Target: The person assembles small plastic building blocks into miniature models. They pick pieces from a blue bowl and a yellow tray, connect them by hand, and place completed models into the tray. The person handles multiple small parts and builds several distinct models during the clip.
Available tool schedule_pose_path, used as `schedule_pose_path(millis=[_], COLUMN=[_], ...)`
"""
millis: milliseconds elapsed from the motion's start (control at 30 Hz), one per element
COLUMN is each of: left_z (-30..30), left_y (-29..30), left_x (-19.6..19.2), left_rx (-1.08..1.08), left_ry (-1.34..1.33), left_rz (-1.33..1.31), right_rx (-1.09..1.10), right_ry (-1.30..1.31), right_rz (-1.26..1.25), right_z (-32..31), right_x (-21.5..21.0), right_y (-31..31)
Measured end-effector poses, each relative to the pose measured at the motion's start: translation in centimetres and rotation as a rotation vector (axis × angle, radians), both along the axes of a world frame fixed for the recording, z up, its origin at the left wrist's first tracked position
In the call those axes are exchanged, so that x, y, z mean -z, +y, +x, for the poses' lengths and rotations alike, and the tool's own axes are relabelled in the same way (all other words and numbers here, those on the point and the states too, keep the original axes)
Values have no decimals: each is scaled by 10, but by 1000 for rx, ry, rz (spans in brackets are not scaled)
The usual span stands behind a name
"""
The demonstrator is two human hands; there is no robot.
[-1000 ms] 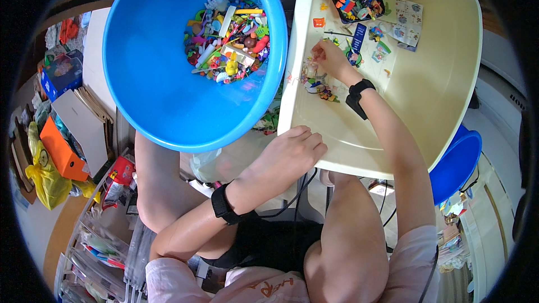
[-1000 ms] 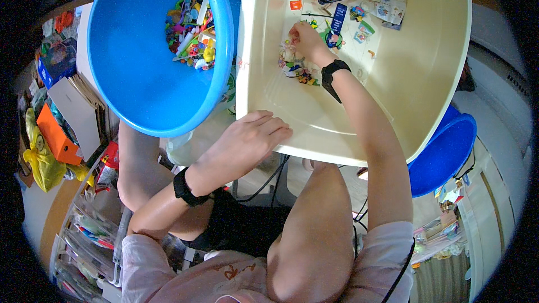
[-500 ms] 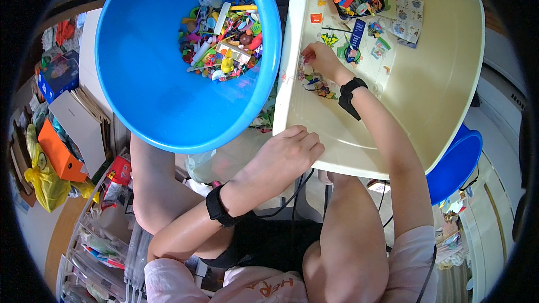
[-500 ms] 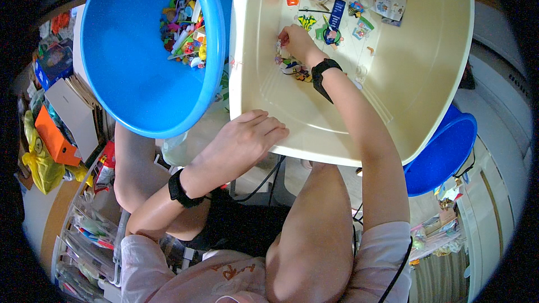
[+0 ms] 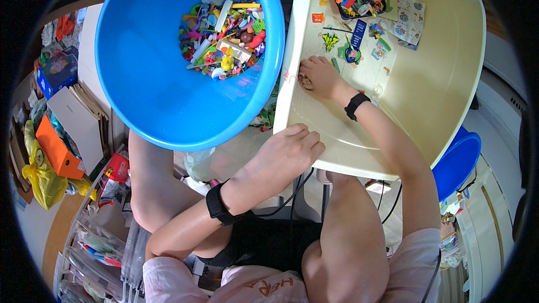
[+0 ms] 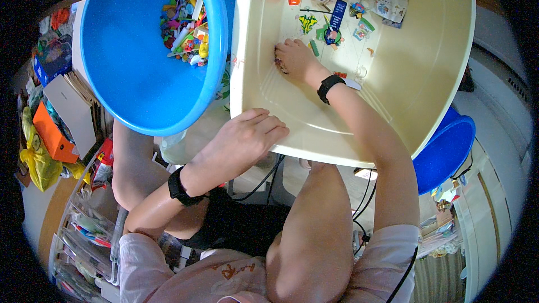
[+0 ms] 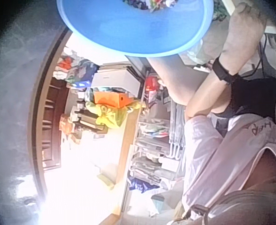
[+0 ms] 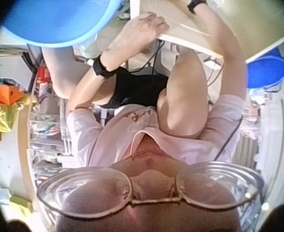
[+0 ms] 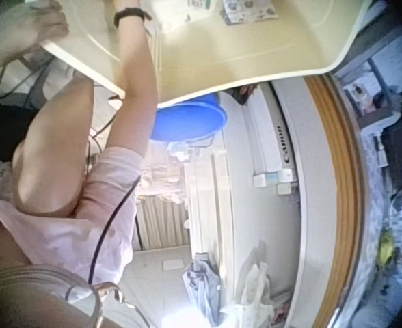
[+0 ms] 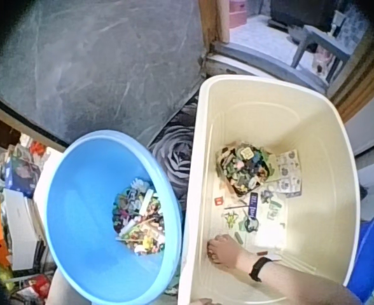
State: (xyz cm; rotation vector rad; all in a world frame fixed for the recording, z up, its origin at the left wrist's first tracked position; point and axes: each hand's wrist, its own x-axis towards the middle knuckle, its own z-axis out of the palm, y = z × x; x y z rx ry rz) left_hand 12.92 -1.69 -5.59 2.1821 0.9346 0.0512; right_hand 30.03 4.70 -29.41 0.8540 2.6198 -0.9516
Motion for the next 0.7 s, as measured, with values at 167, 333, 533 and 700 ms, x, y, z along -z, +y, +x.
schedule_pose_path(millis=[167, 333, 533, 700], left_z=[0, 1, 1, 1], left_y=[2, 4, 2, 1], left_x=[-4, -4, -4, -3], left_rx=[39, 36, 27, 47], left_ry=[68, 58, 70, 93], left_rz=[-148, -136, -133, -121], right_rx=[-252, -30, 766, 731], right_ry=[65, 60, 332, 322], right_rz=[294, 20, -242, -325], right_z=[11, 17, 32, 30], right_x=[0, -5, -6, 21], right_y=[-17, -25, -2, 0])
